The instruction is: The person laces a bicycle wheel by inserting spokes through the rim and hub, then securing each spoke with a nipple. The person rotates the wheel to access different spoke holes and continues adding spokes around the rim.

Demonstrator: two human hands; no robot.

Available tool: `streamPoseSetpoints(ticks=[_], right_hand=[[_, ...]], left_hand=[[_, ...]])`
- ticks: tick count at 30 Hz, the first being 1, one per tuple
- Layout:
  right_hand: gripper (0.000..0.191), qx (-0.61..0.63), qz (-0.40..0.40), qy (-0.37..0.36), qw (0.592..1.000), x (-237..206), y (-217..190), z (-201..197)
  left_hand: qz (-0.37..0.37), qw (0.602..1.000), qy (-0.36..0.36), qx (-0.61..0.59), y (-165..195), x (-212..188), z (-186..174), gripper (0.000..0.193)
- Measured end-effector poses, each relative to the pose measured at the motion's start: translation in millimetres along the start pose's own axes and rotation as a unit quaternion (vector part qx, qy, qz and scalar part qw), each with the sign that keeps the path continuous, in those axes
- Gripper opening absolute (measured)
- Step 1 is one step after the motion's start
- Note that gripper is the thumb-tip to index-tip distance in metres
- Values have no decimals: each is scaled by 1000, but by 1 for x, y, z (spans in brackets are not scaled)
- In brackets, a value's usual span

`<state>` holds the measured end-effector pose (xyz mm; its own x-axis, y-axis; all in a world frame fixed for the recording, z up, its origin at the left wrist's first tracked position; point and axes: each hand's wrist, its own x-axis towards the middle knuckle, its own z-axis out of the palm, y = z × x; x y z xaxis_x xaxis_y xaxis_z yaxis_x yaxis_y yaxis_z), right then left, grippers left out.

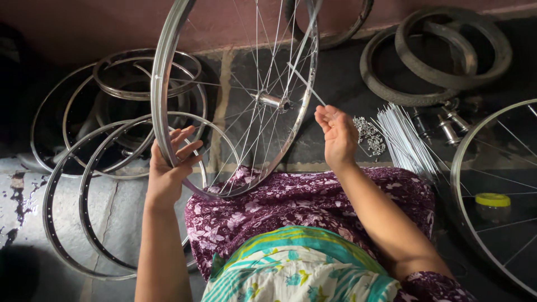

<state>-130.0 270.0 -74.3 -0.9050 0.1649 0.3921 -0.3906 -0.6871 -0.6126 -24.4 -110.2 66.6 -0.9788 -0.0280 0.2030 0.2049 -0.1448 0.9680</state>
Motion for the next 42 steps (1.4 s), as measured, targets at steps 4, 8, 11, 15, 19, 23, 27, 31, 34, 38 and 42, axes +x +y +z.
streamPoseSetpoints(ticks=[4,8,11,15,19,23,27,31,34,38,42], right_hand=[[38,-64,-16,-82,994,-16,-15,7],[35,-113,-15,-51,992,-16,-29,-4],[35,-98,49,17,994,-20,-36,-18],[36,-93,64,49,992,-23,-39,-31],[36,-98,87,53,990,-23,-39,-34],[36,-104,92,55,989,-22,-37,-32],[36,-81,106,53,990,-19,-33,-30],[36,-39,144,55,987,-12,-33,-30],[34,-30,164,46,985,-9,-36,-28],[33,-28,166,25,985,-4,-34,-22],[19,-12,179,59,982,1,-28,-18]], left_hand=[[-9,1000,9,-5,2,1,0,89],[-11,1000,17,1,4,0,1,89],[-17,1000,25,1,4,-1,2,89],[-11,1000,19,14,4,0,4,87],[-10,1000,19,12,4,-1,5,87],[-11,1000,16,14,3,-1,5,87],[-7,1000,13,9,4,-1,4,87],[-12,1000,26,10,6,-1,3,87],[-15,999,33,9,7,-2,3,88],[-15,1000,27,4,6,0,2,88],[-5,1000,13,-4,4,-1,1,88]])
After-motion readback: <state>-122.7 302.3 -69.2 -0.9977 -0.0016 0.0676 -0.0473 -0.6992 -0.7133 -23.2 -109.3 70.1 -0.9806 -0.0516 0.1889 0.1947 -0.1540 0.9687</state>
